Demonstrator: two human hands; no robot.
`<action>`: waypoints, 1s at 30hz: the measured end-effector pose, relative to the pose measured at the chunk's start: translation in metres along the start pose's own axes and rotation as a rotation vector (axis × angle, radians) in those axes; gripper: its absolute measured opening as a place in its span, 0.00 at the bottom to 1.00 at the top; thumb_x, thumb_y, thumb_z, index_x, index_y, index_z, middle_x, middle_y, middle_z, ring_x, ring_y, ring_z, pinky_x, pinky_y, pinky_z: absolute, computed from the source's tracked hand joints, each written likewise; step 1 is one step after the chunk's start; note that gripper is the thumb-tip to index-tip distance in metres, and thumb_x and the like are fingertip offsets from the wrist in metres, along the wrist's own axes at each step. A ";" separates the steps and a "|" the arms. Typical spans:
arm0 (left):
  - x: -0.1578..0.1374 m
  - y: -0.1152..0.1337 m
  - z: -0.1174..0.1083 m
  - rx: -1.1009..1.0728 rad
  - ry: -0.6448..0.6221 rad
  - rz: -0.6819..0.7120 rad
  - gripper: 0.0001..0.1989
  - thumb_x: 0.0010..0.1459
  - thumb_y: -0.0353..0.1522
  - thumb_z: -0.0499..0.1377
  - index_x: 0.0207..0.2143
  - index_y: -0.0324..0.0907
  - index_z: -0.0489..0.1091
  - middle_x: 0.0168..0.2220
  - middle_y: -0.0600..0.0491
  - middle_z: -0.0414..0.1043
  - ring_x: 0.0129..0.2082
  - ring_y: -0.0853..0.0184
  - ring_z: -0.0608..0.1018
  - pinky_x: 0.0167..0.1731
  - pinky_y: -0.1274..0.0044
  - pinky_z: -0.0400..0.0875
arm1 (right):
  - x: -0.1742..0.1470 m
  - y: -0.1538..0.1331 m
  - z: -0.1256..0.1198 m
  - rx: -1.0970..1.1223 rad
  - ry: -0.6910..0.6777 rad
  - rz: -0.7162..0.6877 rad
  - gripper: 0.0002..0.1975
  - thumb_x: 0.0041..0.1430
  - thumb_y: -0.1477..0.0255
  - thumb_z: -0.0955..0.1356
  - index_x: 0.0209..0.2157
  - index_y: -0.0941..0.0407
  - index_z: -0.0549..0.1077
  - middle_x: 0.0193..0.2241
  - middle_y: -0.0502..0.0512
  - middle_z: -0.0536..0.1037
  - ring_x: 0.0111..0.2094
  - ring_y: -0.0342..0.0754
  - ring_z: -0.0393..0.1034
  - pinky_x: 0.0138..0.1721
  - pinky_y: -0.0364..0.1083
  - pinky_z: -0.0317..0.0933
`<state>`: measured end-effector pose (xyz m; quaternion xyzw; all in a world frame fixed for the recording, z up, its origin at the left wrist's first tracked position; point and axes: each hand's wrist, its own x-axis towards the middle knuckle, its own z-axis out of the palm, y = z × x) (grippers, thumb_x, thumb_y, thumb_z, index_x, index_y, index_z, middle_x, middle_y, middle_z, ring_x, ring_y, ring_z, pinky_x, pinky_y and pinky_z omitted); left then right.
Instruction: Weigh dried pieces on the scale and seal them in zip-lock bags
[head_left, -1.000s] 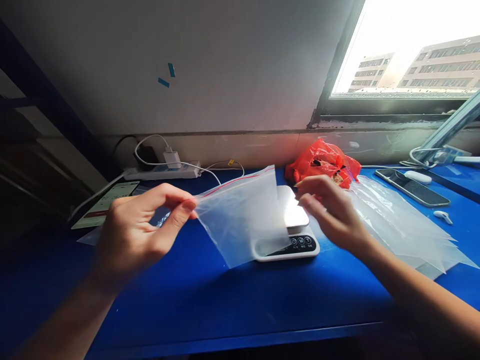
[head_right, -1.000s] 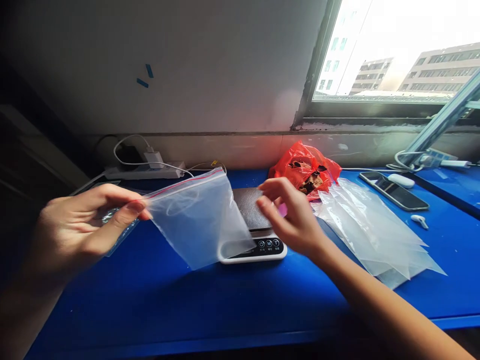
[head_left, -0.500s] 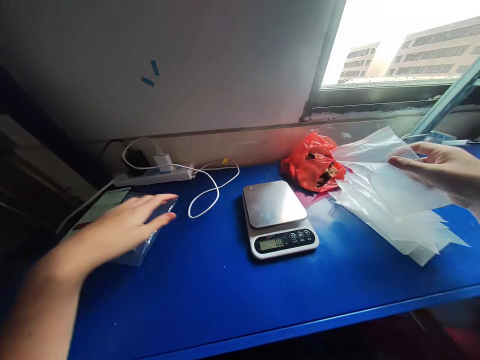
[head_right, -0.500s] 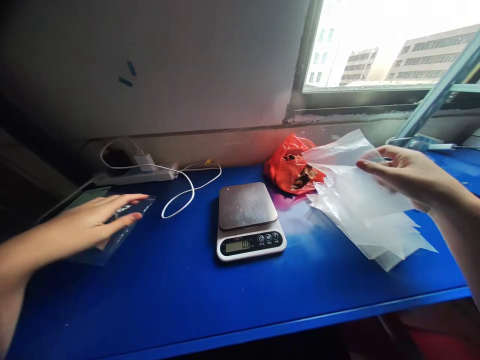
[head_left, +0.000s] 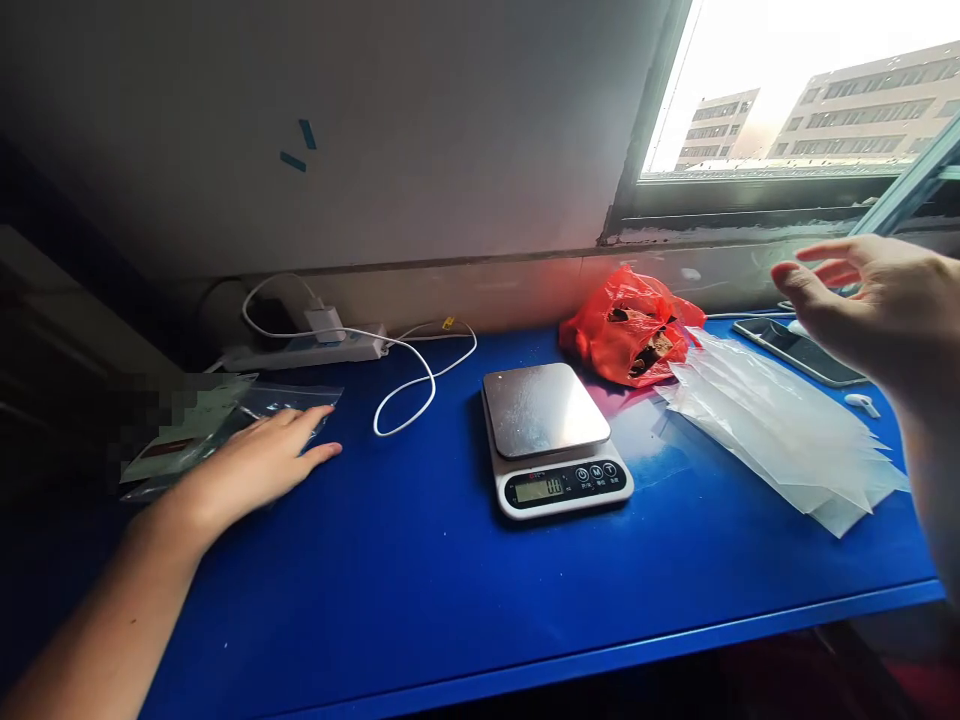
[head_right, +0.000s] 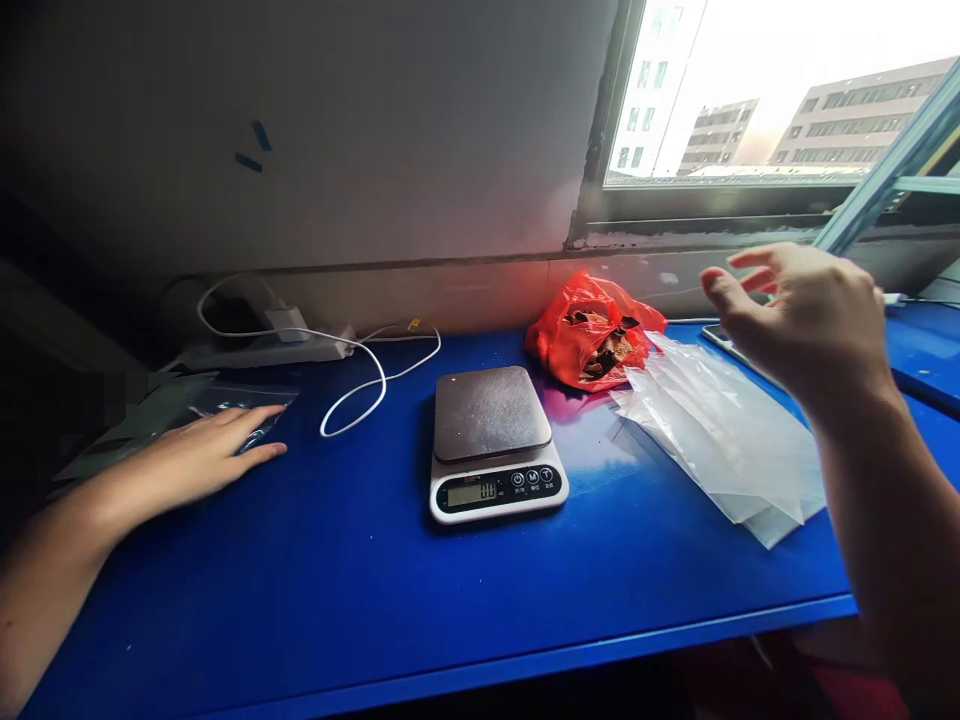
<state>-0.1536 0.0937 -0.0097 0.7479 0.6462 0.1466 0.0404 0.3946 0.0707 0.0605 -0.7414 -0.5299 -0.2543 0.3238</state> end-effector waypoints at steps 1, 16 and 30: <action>-0.003 0.012 0.000 0.065 -0.078 -0.049 0.24 0.57 0.44 0.57 0.52 0.43 0.72 0.53 0.36 0.72 0.53 0.35 0.72 0.46 0.48 0.68 | -0.006 -0.019 -0.008 0.059 0.017 -0.106 0.17 0.59 0.62 0.69 0.43 0.60 0.78 0.31 0.58 0.79 0.26 0.41 0.67 0.32 0.46 0.56; -0.007 0.056 -0.012 0.027 0.219 -0.001 0.22 0.61 0.40 0.53 0.56 0.45 0.65 0.49 0.46 0.74 0.51 0.52 0.75 0.49 0.65 0.69 | -0.125 -0.118 0.017 0.865 -0.320 -0.893 0.04 0.63 0.75 0.66 0.40 0.57 0.71 0.27 0.53 0.75 0.30 0.46 0.67 0.31 0.46 0.62; -0.019 0.047 -0.060 -0.516 0.440 -0.186 0.12 0.57 0.34 0.55 0.44 0.48 0.67 0.31 0.57 0.72 0.27 0.68 0.75 0.23 0.78 0.69 | -0.124 -0.120 -0.004 1.031 -0.492 -0.738 0.04 0.64 0.75 0.65 0.40 0.57 0.71 0.28 0.51 0.75 0.29 0.42 0.66 0.31 0.43 0.61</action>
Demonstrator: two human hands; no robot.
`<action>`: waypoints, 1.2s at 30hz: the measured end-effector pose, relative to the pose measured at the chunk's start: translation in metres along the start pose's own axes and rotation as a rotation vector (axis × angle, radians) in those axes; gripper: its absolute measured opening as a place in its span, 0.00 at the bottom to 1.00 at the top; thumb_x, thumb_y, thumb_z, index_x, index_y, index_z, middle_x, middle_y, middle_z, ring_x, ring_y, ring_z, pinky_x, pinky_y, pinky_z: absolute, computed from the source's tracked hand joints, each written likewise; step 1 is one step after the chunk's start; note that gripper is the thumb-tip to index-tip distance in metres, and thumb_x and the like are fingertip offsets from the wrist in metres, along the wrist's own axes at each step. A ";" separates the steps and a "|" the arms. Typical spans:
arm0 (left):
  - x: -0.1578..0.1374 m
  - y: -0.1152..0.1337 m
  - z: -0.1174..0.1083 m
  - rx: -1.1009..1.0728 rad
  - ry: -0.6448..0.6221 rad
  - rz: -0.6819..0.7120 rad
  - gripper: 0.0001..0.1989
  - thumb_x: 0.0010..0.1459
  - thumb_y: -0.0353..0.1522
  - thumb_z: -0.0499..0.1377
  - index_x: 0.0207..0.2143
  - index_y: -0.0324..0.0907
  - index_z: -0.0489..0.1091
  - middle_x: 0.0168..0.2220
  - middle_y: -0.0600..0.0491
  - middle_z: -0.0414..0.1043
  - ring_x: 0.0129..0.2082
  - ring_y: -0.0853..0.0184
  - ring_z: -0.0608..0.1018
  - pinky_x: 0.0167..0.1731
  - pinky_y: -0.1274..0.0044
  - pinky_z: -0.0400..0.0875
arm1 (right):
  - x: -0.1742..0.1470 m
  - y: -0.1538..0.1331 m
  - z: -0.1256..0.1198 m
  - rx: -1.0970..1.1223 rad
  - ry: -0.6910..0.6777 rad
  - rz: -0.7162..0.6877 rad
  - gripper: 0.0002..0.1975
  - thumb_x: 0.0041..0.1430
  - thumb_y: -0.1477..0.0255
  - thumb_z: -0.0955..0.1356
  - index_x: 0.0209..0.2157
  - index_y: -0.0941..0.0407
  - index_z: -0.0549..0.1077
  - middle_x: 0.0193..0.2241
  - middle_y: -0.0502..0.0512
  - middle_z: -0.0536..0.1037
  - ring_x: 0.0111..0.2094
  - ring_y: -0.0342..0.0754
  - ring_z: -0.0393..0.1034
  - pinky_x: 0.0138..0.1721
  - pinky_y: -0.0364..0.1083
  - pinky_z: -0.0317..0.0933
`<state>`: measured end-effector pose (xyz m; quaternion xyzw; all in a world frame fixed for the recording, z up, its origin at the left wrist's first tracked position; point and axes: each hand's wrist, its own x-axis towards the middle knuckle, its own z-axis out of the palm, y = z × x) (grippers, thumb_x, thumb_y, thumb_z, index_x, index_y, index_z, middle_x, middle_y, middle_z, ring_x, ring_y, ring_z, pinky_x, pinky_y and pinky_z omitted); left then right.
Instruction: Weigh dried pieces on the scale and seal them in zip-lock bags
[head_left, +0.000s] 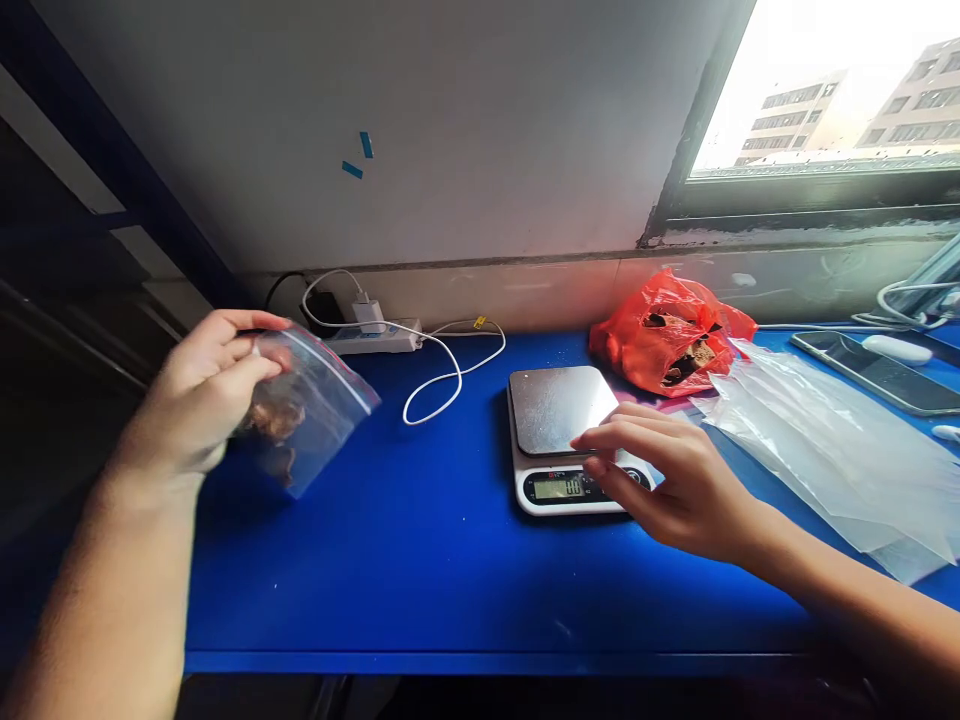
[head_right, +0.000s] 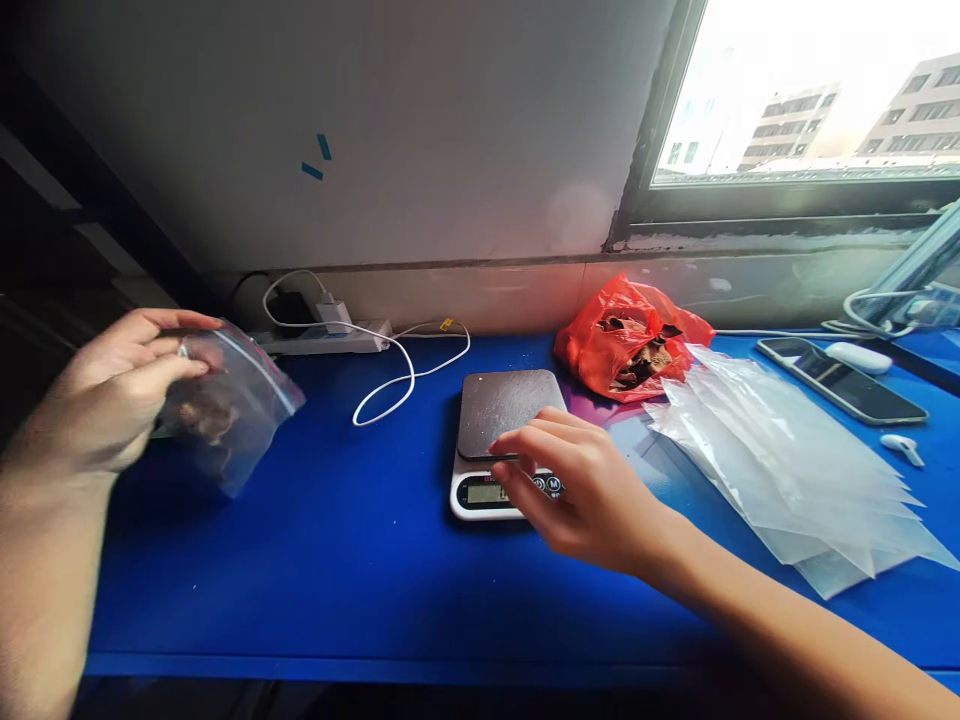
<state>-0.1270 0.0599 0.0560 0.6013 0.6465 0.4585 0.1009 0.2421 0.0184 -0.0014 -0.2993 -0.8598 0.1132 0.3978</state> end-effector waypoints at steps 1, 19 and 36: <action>-0.013 0.016 0.007 -0.065 -0.038 0.021 0.10 0.57 0.34 0.53 0.42 0.49 0.67 0.31 0.57 0.73 0.25 0.68 0.75 0.20 0.78 0.68 | 0.002 -0.007 0.002 0.078 -0.011 0.077 0.05 0.64 0.73 0.65 0.41 0.57 0.71 0.28 0.51 0.75 0.29 0.41 0.67 0.30 0.42 0.61; -0.098 0.068 0.093 -0.229 -0.296 0.745 0.09 0.60 0.24 0.55 0.42 0.42 0.68 0.34 0.55 0.72 0.31 0.72 0.73 0.30 0.79 0.69 | 0.002 -0.048 0.012 0.906 -0.082 0.601 0.05 0.65 0.72 0.62 0.42 0.55 0.65 0.28 0.47 0.68 0.30 0.40 0.63 0.31 0.40 0.60; -0.097 0.062 0.093 0.010 -0.374 1.173 0.04 0.59 0.26 0.61 0.36 0.42 0.71 0.46 0.48 0.69 0.49 0.59 0.68 0.50 0.68 0.70 | -0.004 -0.045 0.028 0.809 -0.078 0.498 0.10 0.62 0.78 0.63 0.40 0.53 0.55 0.29 0.44 0.68 0.29 0.39 0.63 0.32 0.40 0.60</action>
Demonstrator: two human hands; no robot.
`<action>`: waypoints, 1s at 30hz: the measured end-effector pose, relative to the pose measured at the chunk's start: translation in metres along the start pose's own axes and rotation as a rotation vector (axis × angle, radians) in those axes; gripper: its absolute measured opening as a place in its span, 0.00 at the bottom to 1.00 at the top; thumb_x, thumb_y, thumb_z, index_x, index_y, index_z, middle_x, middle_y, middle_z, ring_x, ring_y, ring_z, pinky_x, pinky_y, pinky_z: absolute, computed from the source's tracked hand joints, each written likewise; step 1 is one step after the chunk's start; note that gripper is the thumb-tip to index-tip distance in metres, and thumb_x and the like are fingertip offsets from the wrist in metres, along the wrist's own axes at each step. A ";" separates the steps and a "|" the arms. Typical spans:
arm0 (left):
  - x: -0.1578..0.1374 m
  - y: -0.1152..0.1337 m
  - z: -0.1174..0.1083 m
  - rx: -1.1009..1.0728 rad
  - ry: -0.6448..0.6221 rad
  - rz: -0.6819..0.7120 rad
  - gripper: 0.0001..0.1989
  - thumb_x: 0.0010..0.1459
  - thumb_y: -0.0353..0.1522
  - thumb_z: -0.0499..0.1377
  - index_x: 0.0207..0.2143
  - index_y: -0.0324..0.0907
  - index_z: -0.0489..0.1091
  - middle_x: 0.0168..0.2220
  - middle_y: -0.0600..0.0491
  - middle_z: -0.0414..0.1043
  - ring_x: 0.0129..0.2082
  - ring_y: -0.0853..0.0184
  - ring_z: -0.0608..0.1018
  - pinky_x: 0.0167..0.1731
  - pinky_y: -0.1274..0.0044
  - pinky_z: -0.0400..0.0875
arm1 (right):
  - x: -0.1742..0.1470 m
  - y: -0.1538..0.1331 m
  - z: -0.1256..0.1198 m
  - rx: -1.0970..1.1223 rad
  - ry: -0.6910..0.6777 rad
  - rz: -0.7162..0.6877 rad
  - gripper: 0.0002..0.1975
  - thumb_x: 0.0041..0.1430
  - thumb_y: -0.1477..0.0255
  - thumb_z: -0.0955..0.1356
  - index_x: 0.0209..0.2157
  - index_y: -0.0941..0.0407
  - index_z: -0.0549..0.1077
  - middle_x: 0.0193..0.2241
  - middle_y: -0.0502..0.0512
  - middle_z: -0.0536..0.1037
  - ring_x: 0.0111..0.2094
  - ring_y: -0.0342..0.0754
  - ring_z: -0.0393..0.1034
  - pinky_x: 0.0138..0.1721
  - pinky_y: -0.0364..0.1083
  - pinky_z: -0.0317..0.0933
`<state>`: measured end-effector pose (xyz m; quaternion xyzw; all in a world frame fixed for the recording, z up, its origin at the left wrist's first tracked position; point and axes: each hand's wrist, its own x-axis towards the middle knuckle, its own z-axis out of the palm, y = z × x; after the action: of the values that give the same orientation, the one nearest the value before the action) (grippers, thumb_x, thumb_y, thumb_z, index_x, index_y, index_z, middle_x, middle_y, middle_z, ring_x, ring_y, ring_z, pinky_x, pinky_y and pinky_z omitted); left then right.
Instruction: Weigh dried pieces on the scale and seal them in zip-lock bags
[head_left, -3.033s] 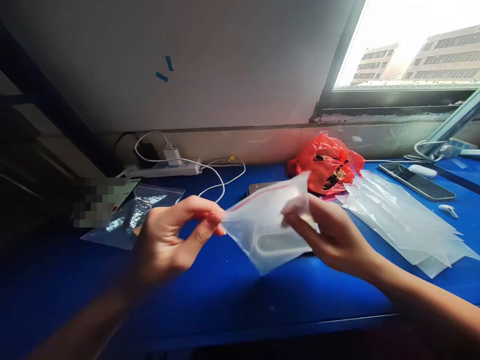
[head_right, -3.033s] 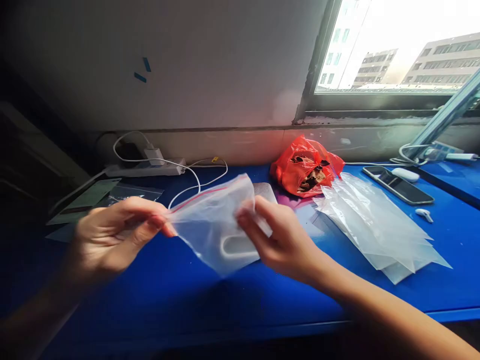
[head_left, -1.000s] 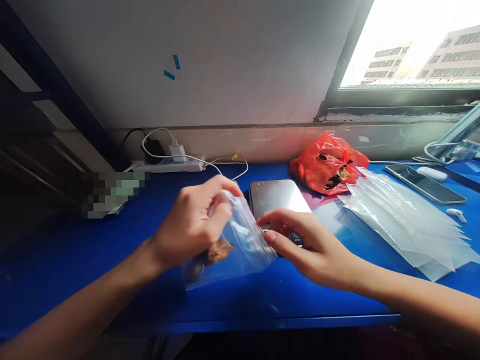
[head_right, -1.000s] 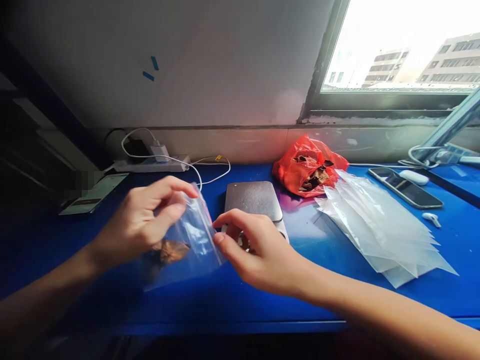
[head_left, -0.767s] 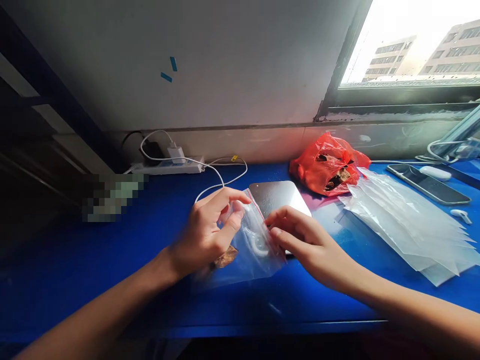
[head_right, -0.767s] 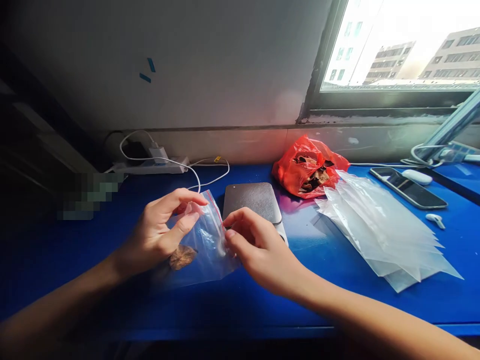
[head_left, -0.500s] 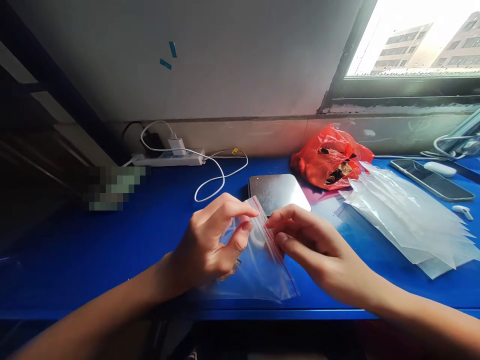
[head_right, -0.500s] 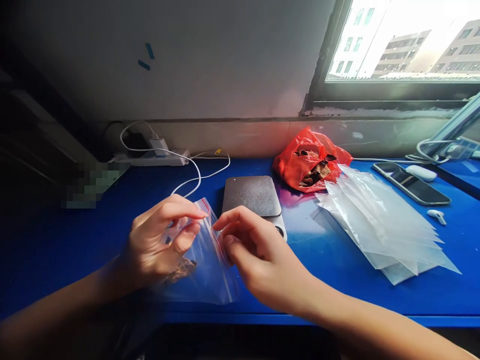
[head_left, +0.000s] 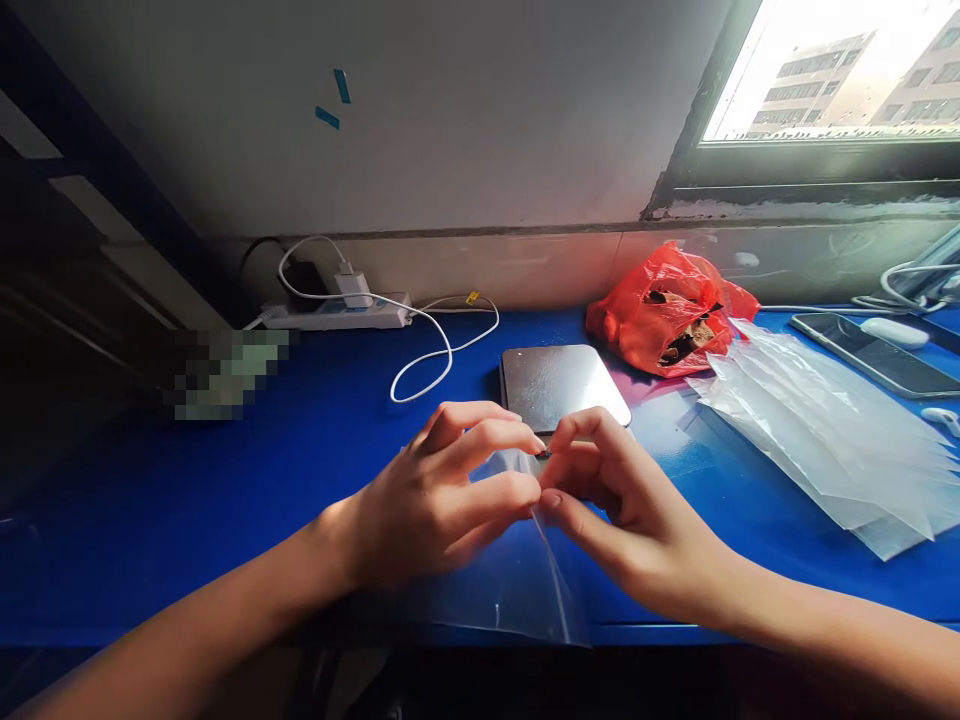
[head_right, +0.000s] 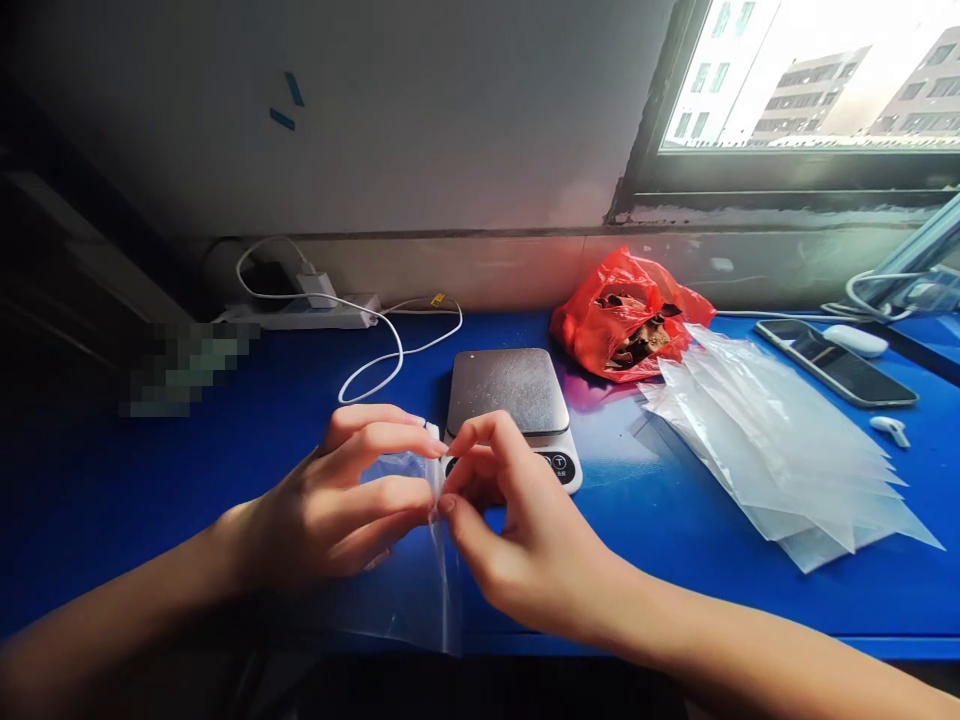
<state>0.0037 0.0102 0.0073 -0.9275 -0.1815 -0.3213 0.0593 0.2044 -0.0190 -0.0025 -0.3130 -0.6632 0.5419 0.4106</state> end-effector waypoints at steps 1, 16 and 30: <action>0.000 0.000 0.001 0.001 -0.007 0.000 0.03 0.60 0.26 0.60 0.35 0.43 0.71 0.45 0.49 0.69 0.49 0.60 0.68 0.49 0.68 0.70 | 0.000 0.001 0.001 -0.026 -0.010 -0.005 0.10 0.61 0.78 0.62 0.40 0.53 0.56 0.28 0.44 0.66 0.28 0.39 0.62 0.31 0.40 0.59; 0.001 -0.007 -0.013 0.102 -0.217 -0.010 0.10 0.62 0.21 0.53 0.38 0.44 0.68 0.35 0.55 0.76 0.49 0.59 0.70 0.48 0.69 0.61 | 0.007 -0.010 -0.012 -0.468 -0.119 0.012 0.05 0.65 0.69 0.64 0.38 0.55 0.69 0.35 0.51 0.71 0.34 0.42 0.65 0.36 0.42 0.60; -0.001 -0.044 -0.015 0.190 -0.331 -0.121 0.07 0.64 0.27 0.53 0.41 0.45 0.69 0.42 0.54 0.77 0.55 0.54 0.67 0.51 0.60 0.55 | 0.006 -0.012 -0.013 -0.482 -0.152 0.002 0.05 0.57 0.77 0.67 0.29 0.56 0.66 0.38 0.51 0.66 0.38 0.42 0.64 0.41 0.43 0.62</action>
<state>-0.0223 0.0471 0.0182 -0.9453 -0.2737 -0.1490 0.0963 0.2133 -0.0104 0.0119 -0.3608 -0.8019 0.3905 0.2726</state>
